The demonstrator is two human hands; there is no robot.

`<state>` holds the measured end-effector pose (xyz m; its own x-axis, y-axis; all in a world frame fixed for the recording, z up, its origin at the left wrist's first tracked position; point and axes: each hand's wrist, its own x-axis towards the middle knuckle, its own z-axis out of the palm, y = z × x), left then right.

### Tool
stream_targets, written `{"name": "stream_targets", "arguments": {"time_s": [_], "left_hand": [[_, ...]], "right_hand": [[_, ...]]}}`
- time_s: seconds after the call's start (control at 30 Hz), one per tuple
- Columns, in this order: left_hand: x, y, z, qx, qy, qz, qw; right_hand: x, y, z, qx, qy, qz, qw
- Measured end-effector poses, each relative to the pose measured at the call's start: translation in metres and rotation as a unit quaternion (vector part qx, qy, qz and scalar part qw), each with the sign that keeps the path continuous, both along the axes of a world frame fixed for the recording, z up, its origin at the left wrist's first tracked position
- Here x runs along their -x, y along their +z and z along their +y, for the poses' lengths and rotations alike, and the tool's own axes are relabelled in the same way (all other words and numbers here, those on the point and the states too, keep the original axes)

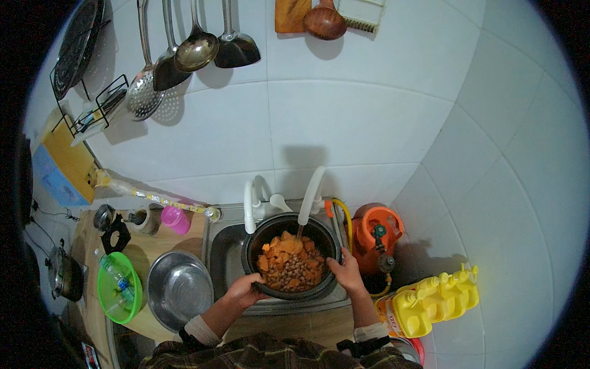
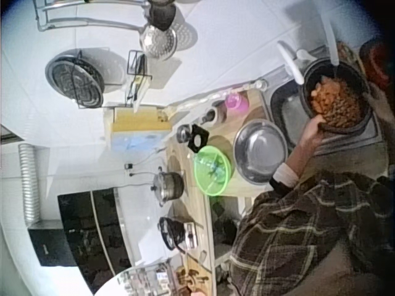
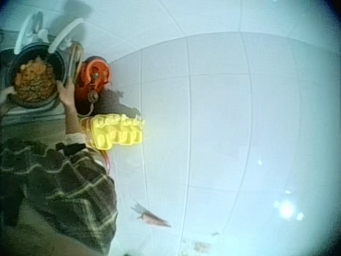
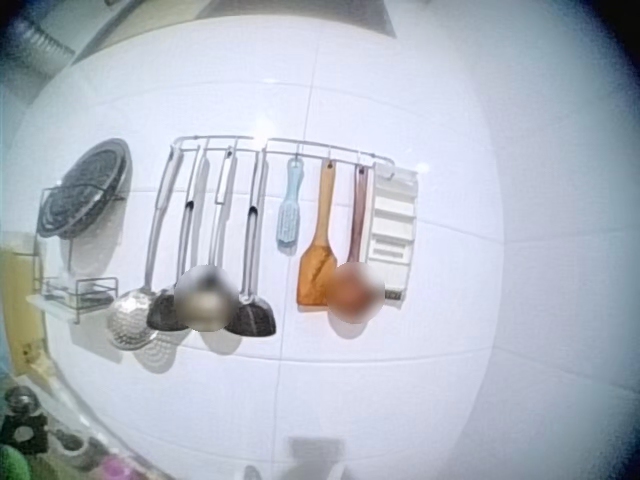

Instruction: The person chops sweet potatoes on a cutting board and transfers the pieces into a metal bowl. They then add soaked beans from a pink bowl into the same metal bowl and rinse the mixture under running water in the sink.

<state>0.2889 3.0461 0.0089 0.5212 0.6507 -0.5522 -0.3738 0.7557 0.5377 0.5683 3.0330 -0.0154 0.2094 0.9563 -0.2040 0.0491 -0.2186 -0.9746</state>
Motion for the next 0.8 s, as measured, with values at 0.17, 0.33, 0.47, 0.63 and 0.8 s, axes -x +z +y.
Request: {"name": "stream_targets", "arguments": {"time_s": [0.17, 0.33, 0.47, 0.63, 0.8], "left_hand": [[-0.001, -0.001, 0.001, 0.011, 0.012, 0.005, 1.000], [0.001, -0.009, 0.003, 0.023, 0.028, -0.018, 0.999], [0.005, -0.015, 0.005, 0.031, 0.045, -0.025, 0.998], [0.009, -0.012, 0.004, 0.045, 0.060, 0.006, 0.997], [0.011, -0.005, 0.003, 0.053, 0.070, -0.005, 0.996]], "right_hand": [[0.003, -0.008, 0.011, -0.013, -0.021, -0.040, 0.999], [0.007, 0.009, 0.017, 0.013, 0.000, -0.085, 0.996], [0.012, 0.013, 0.022, 0.073, 0.030, -0.022, 0.997], [0.015, 0.004, 0.029, 0.086, 0.028, -0.057, 0.994], [0.017, 0.005, 0.027, 0.065, 0.027, -0.025, 0.997]]}}
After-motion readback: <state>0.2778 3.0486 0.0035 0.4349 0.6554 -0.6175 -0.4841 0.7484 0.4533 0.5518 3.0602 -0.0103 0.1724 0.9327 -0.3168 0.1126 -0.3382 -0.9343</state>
